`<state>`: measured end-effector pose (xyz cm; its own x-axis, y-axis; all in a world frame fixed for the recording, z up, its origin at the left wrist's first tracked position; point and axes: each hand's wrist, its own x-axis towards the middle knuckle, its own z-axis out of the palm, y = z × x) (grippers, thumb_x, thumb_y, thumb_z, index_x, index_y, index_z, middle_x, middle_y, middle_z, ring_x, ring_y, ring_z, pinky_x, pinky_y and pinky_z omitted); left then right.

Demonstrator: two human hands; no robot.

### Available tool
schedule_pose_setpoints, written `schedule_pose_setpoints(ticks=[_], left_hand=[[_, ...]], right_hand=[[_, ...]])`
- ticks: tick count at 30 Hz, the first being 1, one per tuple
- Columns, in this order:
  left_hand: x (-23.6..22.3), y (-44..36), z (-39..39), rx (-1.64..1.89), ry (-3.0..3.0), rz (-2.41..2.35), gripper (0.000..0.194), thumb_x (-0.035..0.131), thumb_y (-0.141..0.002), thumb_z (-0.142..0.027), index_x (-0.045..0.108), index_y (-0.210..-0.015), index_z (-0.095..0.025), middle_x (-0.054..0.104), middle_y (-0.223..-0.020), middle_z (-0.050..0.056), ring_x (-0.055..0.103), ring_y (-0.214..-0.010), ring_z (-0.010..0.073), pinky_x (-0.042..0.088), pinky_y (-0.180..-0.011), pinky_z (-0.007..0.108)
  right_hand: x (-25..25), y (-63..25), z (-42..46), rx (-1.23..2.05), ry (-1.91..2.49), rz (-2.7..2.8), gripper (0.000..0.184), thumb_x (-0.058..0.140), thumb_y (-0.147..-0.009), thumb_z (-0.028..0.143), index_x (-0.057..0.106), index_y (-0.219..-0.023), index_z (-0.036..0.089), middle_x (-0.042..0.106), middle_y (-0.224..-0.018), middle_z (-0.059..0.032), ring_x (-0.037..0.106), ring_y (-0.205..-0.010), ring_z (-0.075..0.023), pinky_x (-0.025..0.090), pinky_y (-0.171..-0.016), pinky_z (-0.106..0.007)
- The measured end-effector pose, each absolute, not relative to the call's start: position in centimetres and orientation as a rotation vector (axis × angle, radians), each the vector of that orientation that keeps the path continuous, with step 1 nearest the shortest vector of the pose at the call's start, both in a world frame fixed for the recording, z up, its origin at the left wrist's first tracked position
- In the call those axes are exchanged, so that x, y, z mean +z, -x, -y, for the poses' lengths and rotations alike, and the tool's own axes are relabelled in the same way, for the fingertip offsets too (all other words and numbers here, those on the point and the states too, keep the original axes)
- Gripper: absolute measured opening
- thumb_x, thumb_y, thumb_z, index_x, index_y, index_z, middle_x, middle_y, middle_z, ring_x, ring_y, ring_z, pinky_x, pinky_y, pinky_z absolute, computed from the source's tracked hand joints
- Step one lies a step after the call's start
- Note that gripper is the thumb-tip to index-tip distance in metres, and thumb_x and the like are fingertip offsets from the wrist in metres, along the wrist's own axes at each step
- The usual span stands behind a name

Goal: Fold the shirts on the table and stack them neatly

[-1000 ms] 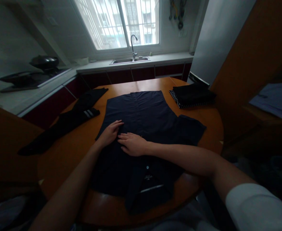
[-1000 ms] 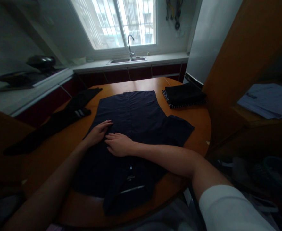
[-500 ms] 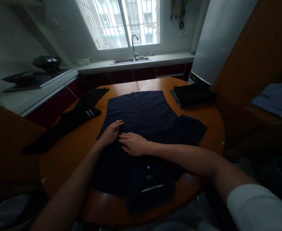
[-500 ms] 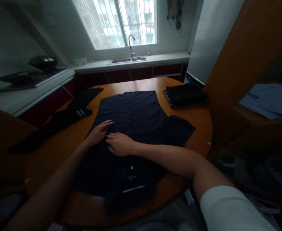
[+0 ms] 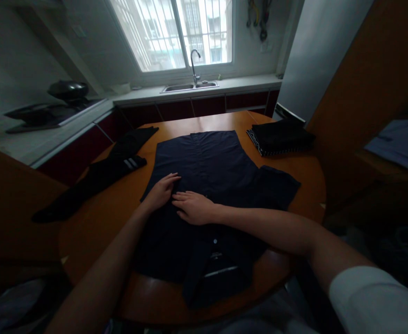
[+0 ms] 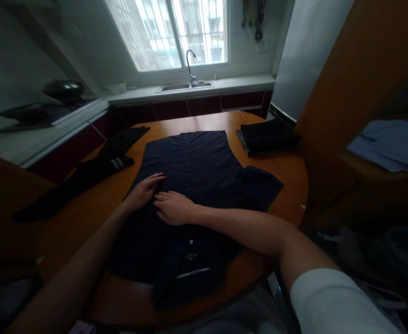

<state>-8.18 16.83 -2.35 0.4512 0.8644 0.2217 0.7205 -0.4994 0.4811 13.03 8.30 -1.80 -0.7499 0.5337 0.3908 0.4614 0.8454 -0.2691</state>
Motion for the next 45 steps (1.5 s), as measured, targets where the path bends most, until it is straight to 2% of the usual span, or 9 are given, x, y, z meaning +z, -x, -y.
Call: schedule_pose_setpoints(ticks=[19,25,36,45], left_hand=[[-2.62,8.3,-16.99,0.642,-2.383,-1.341,0.048,0.038,-0.094,-0.033,0.066,-0.13,-0.016,0.053,-0.151,0.012,0.044,-0.144,0.027,0.031,-0.122,0.049],[-2.52,8.29,-17.02,0.62,-2.375,-1.371,0.048,0.039,-0.093,-0.03,0.065,-0.131,-0.018,0.053,-0.151,0.011,0.043,-0.145,0.0273,0.026,-0.123,0.053],[-2.33,8.2,-16.87,0.626,-2.361,-1.368,0.048,0.038,-0.096,-0.037,0.066,-0.13,-0.019,0.054,-0.151,0.01,0.043,-0.145,0.0274,0.025,-0.123,0.053],[-2.51,8.2,-16.97,0.627,-2.376,-1.362,0.048,0.037,-0.095,-0.032,0.066,-0.13,-0.017,0.053,-0.151,0.011,0.044,-0.144,0.0263,0.03,-0.122,0.05]], right_hand=[[-1.57,-13.05,-8.11,0.189,0.742,2.578,0.027,0.053,-0.098,0.024,0.065,-0.118,0.01,0.061,-0.137,-0.0172,0.054,-0.132,-0.0268,0.04,-0.113,-0.045],[-1.87,-12.99,-8.25,0.196,0.742,2.559,0.027,0.055,-0.098,0.024,0.065,-0.119,0.012,0.06,-0.14,-0.0174,0.055,-0.132,-0.0264,0.04,-0.113,-0.046],[-1.65,-13.07,-8.19,0.21,0.753,2.576,0.028,0.054,-0.098,0.024,0.065,-0.12,0.012,0.059,-0.142,-0.0178,0.053,-0.134,-0.0266,0.04,-0.114,-0.047],[-1.96,-12.99,-8.33,0.204,0.753,2.576,0.032,0.053,-0.098,0.025,0.064,-0.124,0.01,0.057,-0.144,-0.019,0.052,-0.136,-0.027,0.039,-0.114,-0.046]])
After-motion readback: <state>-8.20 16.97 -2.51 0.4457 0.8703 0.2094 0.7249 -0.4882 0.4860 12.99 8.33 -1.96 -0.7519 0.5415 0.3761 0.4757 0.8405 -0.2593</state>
